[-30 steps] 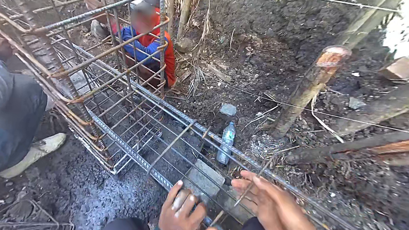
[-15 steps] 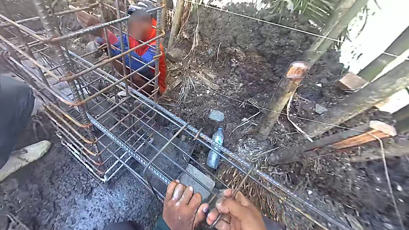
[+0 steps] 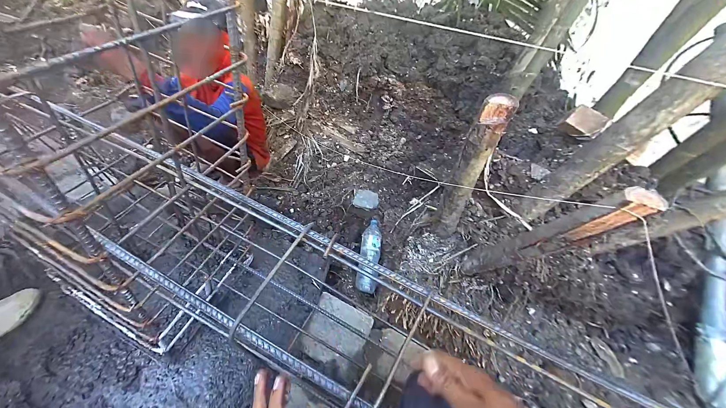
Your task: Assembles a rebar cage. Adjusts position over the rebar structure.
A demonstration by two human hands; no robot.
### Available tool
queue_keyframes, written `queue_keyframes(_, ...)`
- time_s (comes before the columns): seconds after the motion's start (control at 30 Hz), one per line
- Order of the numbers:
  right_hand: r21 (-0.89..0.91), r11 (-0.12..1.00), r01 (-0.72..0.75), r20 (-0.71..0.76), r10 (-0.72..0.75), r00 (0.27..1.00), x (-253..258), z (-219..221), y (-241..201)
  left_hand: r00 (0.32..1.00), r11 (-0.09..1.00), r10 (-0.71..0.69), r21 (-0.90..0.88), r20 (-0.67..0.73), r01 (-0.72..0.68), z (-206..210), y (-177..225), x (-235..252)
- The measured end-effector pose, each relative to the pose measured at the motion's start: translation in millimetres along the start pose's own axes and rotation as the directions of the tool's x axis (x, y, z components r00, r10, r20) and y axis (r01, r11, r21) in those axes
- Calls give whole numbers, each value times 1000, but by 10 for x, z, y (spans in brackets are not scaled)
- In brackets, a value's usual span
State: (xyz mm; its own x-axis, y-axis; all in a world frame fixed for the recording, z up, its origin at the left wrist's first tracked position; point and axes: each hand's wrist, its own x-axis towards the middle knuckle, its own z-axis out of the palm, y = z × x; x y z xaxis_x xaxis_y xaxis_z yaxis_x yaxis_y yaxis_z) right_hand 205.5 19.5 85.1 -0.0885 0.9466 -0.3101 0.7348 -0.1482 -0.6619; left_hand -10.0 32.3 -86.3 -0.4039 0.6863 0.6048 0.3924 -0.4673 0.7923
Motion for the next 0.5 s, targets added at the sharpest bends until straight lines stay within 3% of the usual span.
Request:
queue_keyframes(0.07,-80,991,-106,47,110,993,106,-269,230,973,956,-212,-189,89,226,-8,7,-256)
queue_keyframes(0.13,-237,938,-254,101,284,953,291,-422,369,849,797,-416,-319,326,513,-5,40,-415)
queue_keyframes(0.2,-338,832,-439,96,495,864,531,-382,528,716,635,-487,-360,501,684,74,39,-521)
queue_keyframes(0.3,-276,782,-559,96,601,794,939,-221,845,625,549,-470,-347,623,760,217,-21,-610)
queue_keyframes(0.4,-229,855,-466,112,498,860,1403,-79,966,551,532,-560,-241,619,812,309,-68,-607)
queue_keyframes(0.5,-231,903,-363,247,415,875,1837,86,1117,533,555,-622,-157,574,817,351,-60,-580)
